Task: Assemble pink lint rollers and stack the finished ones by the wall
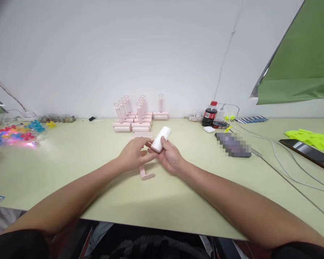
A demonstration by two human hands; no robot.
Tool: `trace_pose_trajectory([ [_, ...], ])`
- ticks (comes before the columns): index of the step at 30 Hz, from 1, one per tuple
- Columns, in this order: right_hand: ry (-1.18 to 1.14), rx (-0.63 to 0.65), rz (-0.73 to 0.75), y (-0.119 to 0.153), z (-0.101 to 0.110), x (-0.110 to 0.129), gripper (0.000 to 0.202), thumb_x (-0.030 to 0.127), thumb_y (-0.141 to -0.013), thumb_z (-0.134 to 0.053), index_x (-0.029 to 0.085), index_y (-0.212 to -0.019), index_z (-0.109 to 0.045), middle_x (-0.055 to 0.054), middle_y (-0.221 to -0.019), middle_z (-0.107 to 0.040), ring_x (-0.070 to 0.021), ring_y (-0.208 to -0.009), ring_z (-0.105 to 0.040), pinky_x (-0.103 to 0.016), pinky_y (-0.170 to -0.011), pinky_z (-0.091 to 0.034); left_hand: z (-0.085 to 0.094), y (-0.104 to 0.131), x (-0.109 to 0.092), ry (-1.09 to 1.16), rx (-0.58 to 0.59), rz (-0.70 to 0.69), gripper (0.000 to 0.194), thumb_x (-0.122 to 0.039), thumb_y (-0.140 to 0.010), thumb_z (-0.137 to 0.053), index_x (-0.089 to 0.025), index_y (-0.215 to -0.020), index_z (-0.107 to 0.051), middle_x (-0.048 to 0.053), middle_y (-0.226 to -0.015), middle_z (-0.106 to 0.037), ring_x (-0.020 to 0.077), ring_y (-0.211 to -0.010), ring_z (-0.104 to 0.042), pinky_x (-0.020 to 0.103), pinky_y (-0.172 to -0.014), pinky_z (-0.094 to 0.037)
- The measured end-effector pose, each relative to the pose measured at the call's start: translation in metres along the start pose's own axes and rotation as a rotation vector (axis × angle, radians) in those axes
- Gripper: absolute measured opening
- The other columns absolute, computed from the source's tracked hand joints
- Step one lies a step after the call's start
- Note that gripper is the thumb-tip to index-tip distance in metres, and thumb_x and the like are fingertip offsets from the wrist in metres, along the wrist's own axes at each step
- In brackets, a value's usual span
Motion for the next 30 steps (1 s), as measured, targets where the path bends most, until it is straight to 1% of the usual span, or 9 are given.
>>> trace_pose_trajectory([
  [2, -0.001, 0.073, -0.02, 0.004, -0.008, -0.004, 0.034, 0.042, -0.101, -0.041, 0.016, -0.103, -0.063, -0.01, -0.1, -0.07, -0.0222, -0.099, -0.067, -0.04, -0.091, -0.055, 0.0, 0.0, -0.006, -0.029, -0.008, -0.005, 0.027, -0.04, -0.084, -0.061, -0.023, -0.105, -0.064, 0.002, -0.093, -0.07, 0.0218, -0.086, -0.063, 0.037, -0.077, -0.047],
  [4, 0.012, 0.112, -0.042, 0.007, -0.012, -0.008, 0.038, 0.047, -0.1, -0.041, 0.017, -0.105, -0.064, -0.009, -0.099, -0.07, -0.0221, -0.098, -0.066, -0.04, -0.091, -0.054, 0.002, 0.0, -0.007, -0.026, -0.02, 0.003, 0.026, -0.037, -0.085, -0.06, -0.023, -0.106, -0.065, 0.001, -0.091, -0.07, 0.0213, -0.084, -0.063, 0.036, -0.076, -0.046],
  [9, 0.073, 0.073, -0.03, 0.008, -0.006, -0.01, 0.034, 0.05, -0.096, -0.048, 0.022, -0.107, -0.064, -0.005, -0.101, -0.069, -0.0206, -0.095, -0.064, -0.038, -0.088, -0.053, 0.005, 0.003, -0.004, 0.062, -0.048, 0.01, 0.028, -0.034, -0.086, -0.059, -0.025, -0.111, -0.065, 0.0, -0.095, -0.071, 0.0185, -0.084, -0.063, 0.031, -0.071, -0.047],
  [11, 0.083, 0.062, -0.03, 0.008, -0.006, -0.01, 0.033, 0.05, -0.096, -0.049, 0.023, -0.107, -0.064, -0.005, -0.103, -0.068, -0.0205, -0.094, -0.064, -0.038, -0.088, -0.052, 0.007, 0.004, -0.003, 0.049, -0.099, -0.017, 0.031, -0.032, -0.084, -0.06, -0.023, -0.114, -0.064, 0.002, -0.097, -0.071, 0.0186, -0.085, -0.063, 0.031, -0.073, -0.048],
  [14, 0.084, 0.043, -0.048, 0.009, -0.006, -0.01, 0.033, 0.049, -0.096, -0.048, 0.022, -0.104, -0.065, -0.005, -0.098, -0.068, -0.0195, -0.089, -0.063, -0.037, -0.086, -0.052, 0.011, 0.004, 0.0, 0.028, -0.174, -0.092, 0.034, -0.031, -0.084, -0.061, -0.02, -0.116, -0.062, 0.005, -0.1, -0.071, 0.0198, -0.088, -0.062, 0.033, -0.077, -0.049],
  [18, 0.049, 0.029, -0.066, 0.009, -0.007, -0.011, 0.03, 0.047, -0.096, -0.05, 0.022, -0.1, -0.066, -0.004, -0.091, -0.068, -0.0182, -0.084, -0.063, -0.035, -0.083, -0.052, 0.009, 0.003, 0.005, 0.024, -0.121, -0.155, 0.031, -0.036, -0.089, -0.059, -0.022, -0.116, -0.063, 0.005, -0.098, -0.072, 0.0204, -0.089, -0.064, 0.035, -0.08, -0.047],
  [21, 0.067, 0.005, -0.057, 0.008, -0.003, -0.011, 0.028, 0.047, -0.093, -0.055, 0.022, -0.099, -0.066, -0.004, -0.09, -0.068, -0.0185, -0.083, -0.063, -0.035, -0.081, -0.053, 0.01, 0.003, 0.008, 0.022, -0.114, -0.146, 0.031, -0.036, -0.088, -0.06, -0.023, -0.117, -0.063, 0.004, -0.096, -0.073, 0.0197, -0.086, -0.065, 0.035, -0.08, -0.047],
  [24, 0.087, -0.003, -0.035, 0.007, -0.001, -0.009, 0.026, 0.046, -0.09, -0.06, 0.022, -0.097, -0.066, -0.004, -0.091, -0.069, -0.0185, -0.085, -0.063, -0.035, -0.081, -0.053, 0.011, 0.004, 0.008, 0.052, -0.139, -0.111, 0.032, -0.03, -0.086, -0.061, -0.023, -0.116, -0.064, 0.004, -0.098, -0.072, 0.0185, -0.086, -0.064, 0.033, -0.077, -0.049],
  [30, 0.095, 0.062, -0.005, 0.009, -0.009, -0.006, 0.028, 0.046, -0.09, -0.062, 0.02, -0.097, -0.068, -0.005, -0.094, -0.07, -0.0179, -0.086, -0.063, -0.034, -0.082, -0.053, 0.019, 0.006, 0.0, 0.083, -0.258, -0.122, 0.029, -0.021, -0.077, -0.061, -0.02, -0.105, -0.065, 0.004, -0.089, -0.068, 0.0176, -0.084, -0.061, 0.031, -0.074, -0.05],
])
Point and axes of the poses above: each hand's wrist, its own y-axis away from the middle knuckle, its own z-axis out of the back of the hand, x = y × z, the point moved 7 cm from there along -y, towards the middle knuckle
